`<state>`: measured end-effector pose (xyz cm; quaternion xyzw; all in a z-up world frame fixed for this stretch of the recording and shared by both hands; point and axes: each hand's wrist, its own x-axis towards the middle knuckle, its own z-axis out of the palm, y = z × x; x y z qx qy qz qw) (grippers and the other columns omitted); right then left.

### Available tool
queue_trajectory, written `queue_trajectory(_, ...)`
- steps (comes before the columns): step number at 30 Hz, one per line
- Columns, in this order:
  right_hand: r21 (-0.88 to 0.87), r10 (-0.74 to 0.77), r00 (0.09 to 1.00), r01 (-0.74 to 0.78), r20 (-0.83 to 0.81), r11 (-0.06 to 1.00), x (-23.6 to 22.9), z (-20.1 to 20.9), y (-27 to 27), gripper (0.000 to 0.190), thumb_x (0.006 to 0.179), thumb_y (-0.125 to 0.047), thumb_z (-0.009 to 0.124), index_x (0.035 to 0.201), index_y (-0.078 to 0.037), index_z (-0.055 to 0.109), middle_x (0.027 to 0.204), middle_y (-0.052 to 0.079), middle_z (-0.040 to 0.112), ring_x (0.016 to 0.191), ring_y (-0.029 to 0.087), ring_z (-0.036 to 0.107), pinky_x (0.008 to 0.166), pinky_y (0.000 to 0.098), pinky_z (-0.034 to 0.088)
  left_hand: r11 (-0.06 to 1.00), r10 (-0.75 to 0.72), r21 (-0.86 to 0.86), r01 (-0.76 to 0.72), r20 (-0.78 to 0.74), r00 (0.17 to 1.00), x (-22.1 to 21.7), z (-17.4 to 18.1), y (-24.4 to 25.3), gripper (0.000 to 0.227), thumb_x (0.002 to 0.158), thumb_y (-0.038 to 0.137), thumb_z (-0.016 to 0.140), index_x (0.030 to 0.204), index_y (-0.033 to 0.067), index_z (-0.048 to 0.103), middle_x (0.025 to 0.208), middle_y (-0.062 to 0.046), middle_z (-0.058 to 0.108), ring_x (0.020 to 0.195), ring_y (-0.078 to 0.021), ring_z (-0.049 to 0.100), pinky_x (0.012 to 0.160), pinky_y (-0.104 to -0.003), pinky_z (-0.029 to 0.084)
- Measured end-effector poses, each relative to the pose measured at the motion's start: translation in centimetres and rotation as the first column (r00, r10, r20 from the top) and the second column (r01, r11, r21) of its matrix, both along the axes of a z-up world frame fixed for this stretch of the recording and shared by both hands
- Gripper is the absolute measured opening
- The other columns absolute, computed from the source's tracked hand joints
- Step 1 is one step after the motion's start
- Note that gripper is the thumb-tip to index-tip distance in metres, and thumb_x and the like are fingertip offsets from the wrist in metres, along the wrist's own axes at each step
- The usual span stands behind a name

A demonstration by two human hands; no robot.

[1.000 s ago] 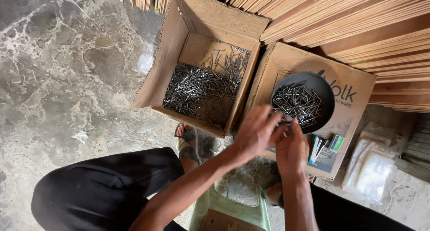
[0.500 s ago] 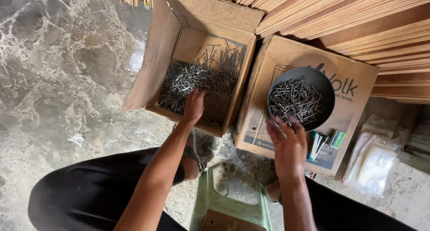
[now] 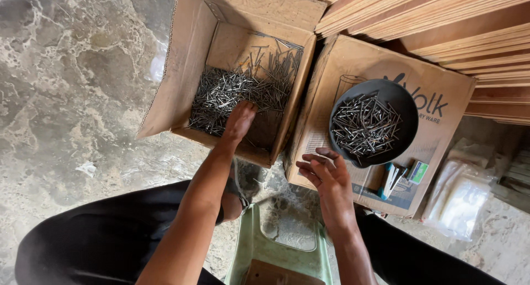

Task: The person sits on a low stool and transfers metal nails from a cardboard box into a black bowl placed on a digital scale. The hands repeatedly scoop nails from the box and drop them into the bowl.

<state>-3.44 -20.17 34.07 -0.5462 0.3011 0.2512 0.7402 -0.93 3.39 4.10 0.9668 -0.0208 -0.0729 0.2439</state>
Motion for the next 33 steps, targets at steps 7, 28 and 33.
queue_trajectory(7, -0.001, 0.023, 0.998, -0.023, 0.059, 1.000, -0.1, -0.7, -0.5, 0.024, 0.085, -0.001, 0.048, 0.109, -0.002, 0.046, 0.098, 0.019, 0.060, 0.088, 0.030, 0.063, 0.081, 0.0369, 0.051, 0.855, 0.328, -0.386, -0.346, -0.113, 0.938, -0.5, 1.4, -0.5, 0.012, 0.075, 0.005, 0.055, 0.072, 0.0090, 0.044, 0.066, -0.006, 0.043, 0.062, -0.0209, 0.041, 0.056, -0.035, 0.036)
queue_trajectory(28, 0.009, -0.081, 0.965, 0.081, 0.249, 0.997, 0.0, 3.1, -1.6, 0.050, 0.095, -0.029, 0.035, 0.131, 0.006, 0.037, 0.116, 0.025, 0.052, 0.107, 0.033, 0.054, 0.094, 0.0472, 0.043, 0.915, 0.167, -0.384, 0.125, 0.641, 0.749, -3.8, 24.8, -17.8, 0.013, 0.080, 0.006, 0.064, 0.092, 0.0088, 0.061, 0.079, -0.006, 0.054, 0.075, -0.0223, 0.058, 0.067, -0.031, 0.051)
queue_trajectory(33, 0.059, -0.219, 0.923, 0.211, 0.317, 0.976, -0.1, -0.3, -4.0, 0.033, 0.101, -0.016, 0.028, 0.114, 0.005, 0.050, 0.104, 0.022, 0.060, 0.100, 0.031, 0.061, 0.092, 0.0431, 0.050, 0.938, -0.009, -0.217, 0.270, 0.763, 0.646, -4.4, 26.5, -18.0, 0.031, 0.088, -0.006, 0.049, 0.119, 0.0007, 0.052, 0.079, -0.013, 0.054, 0.068, -0.0261, 0.056, 0.060, -0.033, 0.045)
